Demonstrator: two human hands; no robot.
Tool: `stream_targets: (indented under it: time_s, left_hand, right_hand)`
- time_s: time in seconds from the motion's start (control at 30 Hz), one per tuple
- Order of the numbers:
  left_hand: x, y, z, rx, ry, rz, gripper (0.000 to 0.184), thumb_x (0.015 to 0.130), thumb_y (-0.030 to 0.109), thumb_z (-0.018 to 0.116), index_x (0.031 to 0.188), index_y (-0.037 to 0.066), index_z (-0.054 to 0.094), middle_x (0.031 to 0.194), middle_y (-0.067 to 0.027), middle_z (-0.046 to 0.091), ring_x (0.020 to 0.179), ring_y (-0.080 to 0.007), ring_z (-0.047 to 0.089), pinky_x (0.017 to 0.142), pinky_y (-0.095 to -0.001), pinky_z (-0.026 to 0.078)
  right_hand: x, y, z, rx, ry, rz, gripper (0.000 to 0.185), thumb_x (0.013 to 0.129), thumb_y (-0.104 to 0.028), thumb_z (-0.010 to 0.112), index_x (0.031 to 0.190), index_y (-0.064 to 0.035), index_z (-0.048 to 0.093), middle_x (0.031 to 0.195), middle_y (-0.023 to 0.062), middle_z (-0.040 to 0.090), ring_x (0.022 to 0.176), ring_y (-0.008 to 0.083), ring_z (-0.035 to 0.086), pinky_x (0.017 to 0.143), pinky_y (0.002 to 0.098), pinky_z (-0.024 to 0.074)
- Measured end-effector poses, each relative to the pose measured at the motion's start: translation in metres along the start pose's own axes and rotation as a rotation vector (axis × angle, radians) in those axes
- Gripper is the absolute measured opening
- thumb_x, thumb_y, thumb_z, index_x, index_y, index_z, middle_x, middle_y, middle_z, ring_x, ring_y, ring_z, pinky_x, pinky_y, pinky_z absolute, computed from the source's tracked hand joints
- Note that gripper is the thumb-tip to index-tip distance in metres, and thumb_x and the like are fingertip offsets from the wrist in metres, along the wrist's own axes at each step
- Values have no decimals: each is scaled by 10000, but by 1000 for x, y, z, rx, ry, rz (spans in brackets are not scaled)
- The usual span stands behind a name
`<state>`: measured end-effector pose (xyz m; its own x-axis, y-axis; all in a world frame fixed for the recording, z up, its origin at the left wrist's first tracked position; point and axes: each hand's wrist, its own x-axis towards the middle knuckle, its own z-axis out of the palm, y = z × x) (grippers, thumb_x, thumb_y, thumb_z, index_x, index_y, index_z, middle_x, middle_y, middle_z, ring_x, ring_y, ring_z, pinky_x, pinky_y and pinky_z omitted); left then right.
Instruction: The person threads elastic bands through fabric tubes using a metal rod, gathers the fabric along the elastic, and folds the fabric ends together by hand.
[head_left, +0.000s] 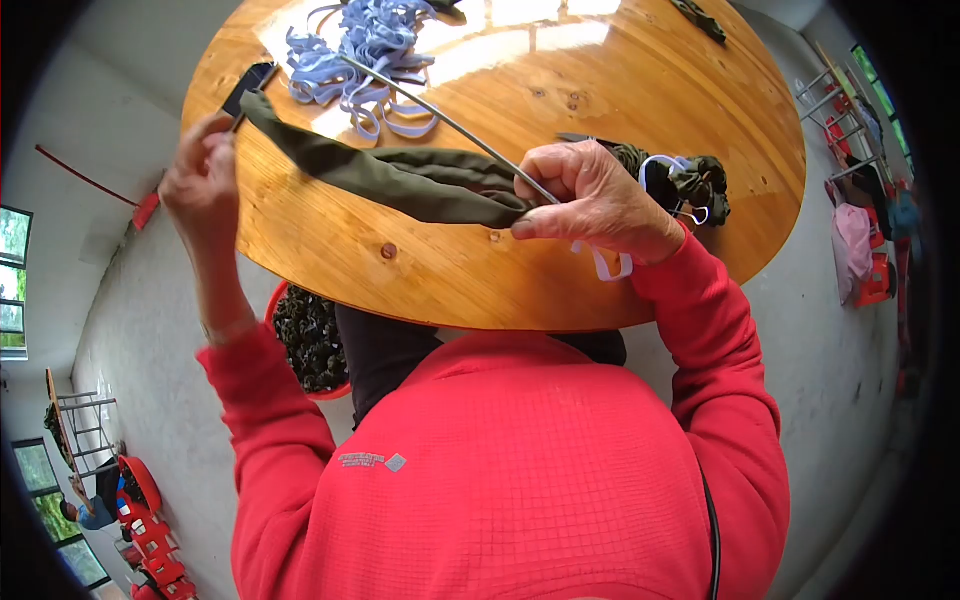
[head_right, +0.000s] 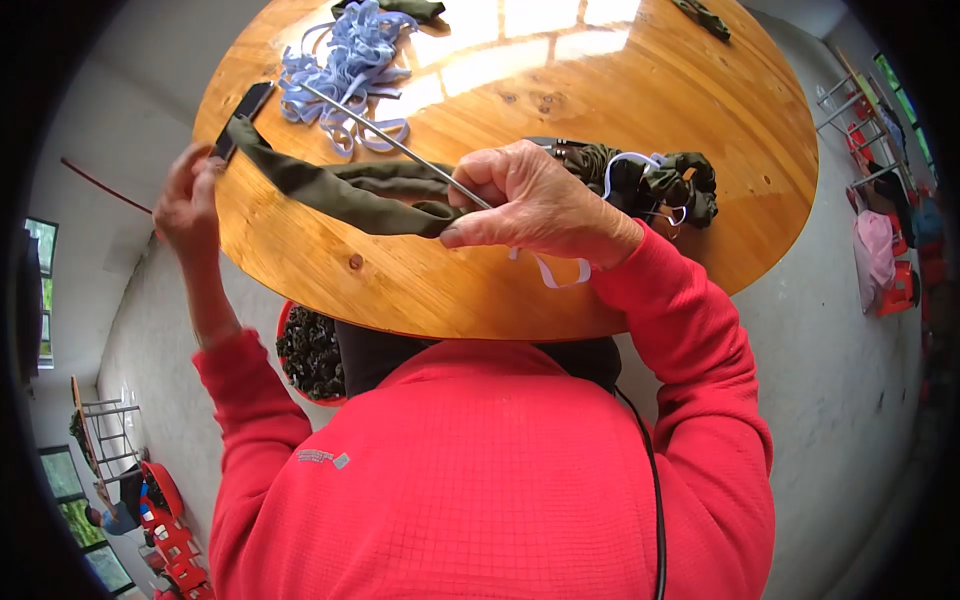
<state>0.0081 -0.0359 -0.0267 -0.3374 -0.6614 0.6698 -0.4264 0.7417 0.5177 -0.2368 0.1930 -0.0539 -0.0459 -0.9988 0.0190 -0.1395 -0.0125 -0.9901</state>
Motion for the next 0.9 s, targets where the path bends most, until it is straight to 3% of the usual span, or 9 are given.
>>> stream_targets:
  time_s: [0.03, 0.13, 0.23, 0.27, 0.4, 0.57, 0.8, 0.9]
  left_hand:
    - [-49, 28, 8, -625, -276, -8, 179, 865, 68, 542, 999, -3, 637, 857, -83, 647, 715, -92, 583, 614, -236, 468]
    - [-96, 77, 21, -879, -865, -474, 294, 909, 245, 555, 1003, -28, 616, 870, -103, 643, 709, -104, 600, 615, -228, 488]
    - [-97, 86, 38, -973, -964, -692, 385, 909, 339, 555, 961, -39, 614, 842, -109, 649, 655, -124, 619, 587, -231, 497]
    - [-95, 89, 41, -1125, -929, -802, 418, 909, 371, 549, 928, -42, 610, 812, -113, 656, 617, -140, 630, 560, -235, 505]
    - [-95, 82, 56, -1147, -846, -726, 332, 927, 285, 529, 898, -38, 597, 850, -156, 661, 680, -187, 656, 559, -260, 513]
    - [-99, 73, 61, -1418, -705, -735, 280, 941, 209, 492, 983, -61, 557, 930, -201, 654, 798, -280, 663, 633, -320, 521]
    - [-103, 76, 61, -1495, -684, -665, 291, 958, 208, 460, 1051, -49, 561, 988, -205, 642, 851, -294, 657, 677, -340, 520]
    - [-105, 69, 61, -1478, -671, -645, 281, 962, 196, 446, 1066, -41, 558, 1015, -206, 636, 888, -302, 651, 691, -345, 520]
  right_hand:
    - [-2, -3, 4, -82, 9, 29, 246, 693, -61, 766, 740, -38, 525, 618, -74, 407, 560, 7, 363, 484, 185, 313]
    - [-1, 0, 12, -159, 25, -67, 247, 708, -71, 764, 748, -35, 523, 603, -81, 403, 540, -3, 356, 460, 182, 298]
    - [-5, 1, 16, -217, 2, -89, 232, 719, -66, 752, 759, -34, 526, 592, -74, 407, 544, -4, 365, 458, 187, 298]
    - [-6, 1, 17, -236, -11, -96, 228, 721, -64, 749, 760, -33, 527, 588, -73, 407, 543, -4, 365, 456, 188, 297]
    - [-6, 1, 19, -401, 26, -284, 210, 728, -64, 739, 770, -35, 535, 565, -65, 402, 510, 5, 352, 447, 193, 290]
    - [-7, 3, 14, -210, 20, -93, 178, 744, -63, 722, 859, -25, 592, 549, -71, 380, 499, 4, 312, 442, 203, 255]
    - [-7, 1, 10, -195, 18, -56, 149, 773, -32, 678, 898, -1, 604, 534, -77, 383, 473, -1, 287, 432, 201, 227]
    - [-8, 2, 11, -139, 36, 0, 78, 800, -38, 641, 868, -15, 611, 537, -83, 406, 501, 5, 336, 435, 211, 281]
